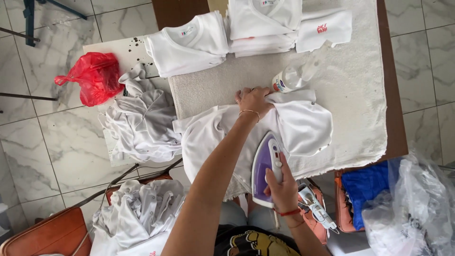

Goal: Ironing, snapping buttons, and folding baby onesies on a padded table.

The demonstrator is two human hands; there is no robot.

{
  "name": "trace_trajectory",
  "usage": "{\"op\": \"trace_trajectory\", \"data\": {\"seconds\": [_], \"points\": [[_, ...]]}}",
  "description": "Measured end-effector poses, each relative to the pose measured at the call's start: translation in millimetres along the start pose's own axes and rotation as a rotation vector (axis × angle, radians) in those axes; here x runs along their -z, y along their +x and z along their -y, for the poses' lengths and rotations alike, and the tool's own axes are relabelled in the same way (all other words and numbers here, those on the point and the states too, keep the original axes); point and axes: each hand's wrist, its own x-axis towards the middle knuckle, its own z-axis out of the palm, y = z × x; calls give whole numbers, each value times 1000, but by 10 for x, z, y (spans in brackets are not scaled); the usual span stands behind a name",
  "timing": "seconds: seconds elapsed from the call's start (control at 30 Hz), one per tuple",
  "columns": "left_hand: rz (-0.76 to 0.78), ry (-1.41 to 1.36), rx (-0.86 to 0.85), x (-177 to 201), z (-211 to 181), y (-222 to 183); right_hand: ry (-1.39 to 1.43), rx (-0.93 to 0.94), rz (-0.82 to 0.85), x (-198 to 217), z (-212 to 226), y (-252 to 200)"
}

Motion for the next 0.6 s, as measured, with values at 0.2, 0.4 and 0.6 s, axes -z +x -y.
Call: {"op": "trace_trajectory", "data": {"seconds": [0.2, 0.4, 0.6], "points": [[-39, -67, -90, 203, 428, -73, 41, 80, 10, -87, 747, 694], [73, 319, -44, 461, 1225, -252, -81, -97, 101, -81, 586, 213], [95, 180, 78, 742, 1360, -519, -261, 12, 203, -50, 300, 152]]}}
